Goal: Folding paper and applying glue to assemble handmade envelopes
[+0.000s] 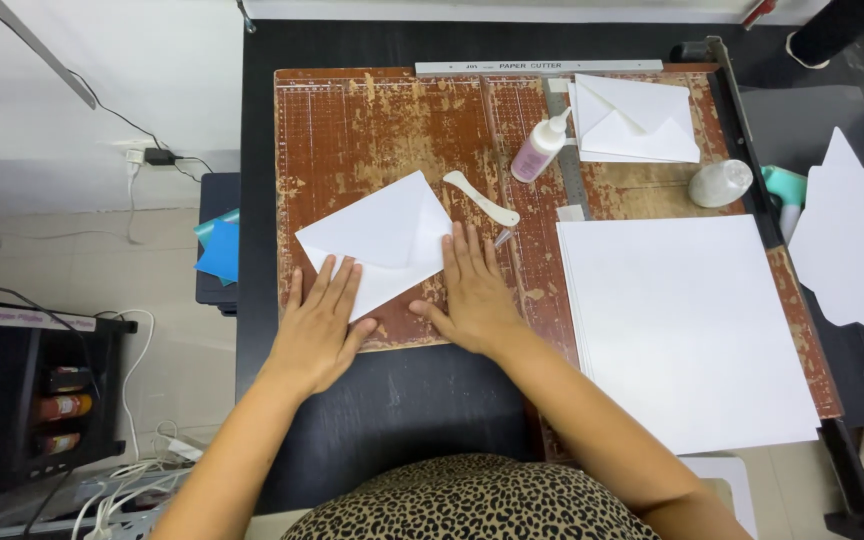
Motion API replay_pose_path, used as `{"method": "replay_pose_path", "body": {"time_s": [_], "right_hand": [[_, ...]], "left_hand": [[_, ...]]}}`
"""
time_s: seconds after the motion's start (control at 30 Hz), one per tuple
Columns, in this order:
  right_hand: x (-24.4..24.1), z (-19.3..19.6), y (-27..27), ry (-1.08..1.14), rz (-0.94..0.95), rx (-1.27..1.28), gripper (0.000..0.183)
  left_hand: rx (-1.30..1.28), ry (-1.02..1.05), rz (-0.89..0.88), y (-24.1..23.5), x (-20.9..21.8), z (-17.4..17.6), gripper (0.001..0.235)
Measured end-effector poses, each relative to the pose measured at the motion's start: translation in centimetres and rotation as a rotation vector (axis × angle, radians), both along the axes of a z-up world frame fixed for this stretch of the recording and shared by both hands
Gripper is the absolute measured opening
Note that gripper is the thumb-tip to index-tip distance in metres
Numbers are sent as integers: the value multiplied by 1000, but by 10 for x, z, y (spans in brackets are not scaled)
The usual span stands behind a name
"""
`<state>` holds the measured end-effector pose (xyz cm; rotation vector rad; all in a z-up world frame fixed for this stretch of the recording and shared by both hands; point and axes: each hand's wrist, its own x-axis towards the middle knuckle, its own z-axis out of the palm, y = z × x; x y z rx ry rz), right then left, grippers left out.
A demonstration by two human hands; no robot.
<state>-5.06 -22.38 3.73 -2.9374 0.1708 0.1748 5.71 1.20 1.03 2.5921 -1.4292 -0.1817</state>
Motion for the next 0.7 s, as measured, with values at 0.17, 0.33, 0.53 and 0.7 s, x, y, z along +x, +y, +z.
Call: {"method": "replay_pose_path", "body": {"time_s": [0.17,0.33,0.53,0.7], "right_hand": [[-7,5,44,-7,124,-15,116],[-10,-6,93,-101,360,59,122],[18,16,16,-454,353,301,60],[86,-69,-119,-413,-215,-128,36]], "left_hand": [[1,33,14,1,0,-2,84],[22,103,11,2,4,-5,84],[29,122,59,-3,1,-4,69],[-9,42,240,-24,-20,-5,68]]}}
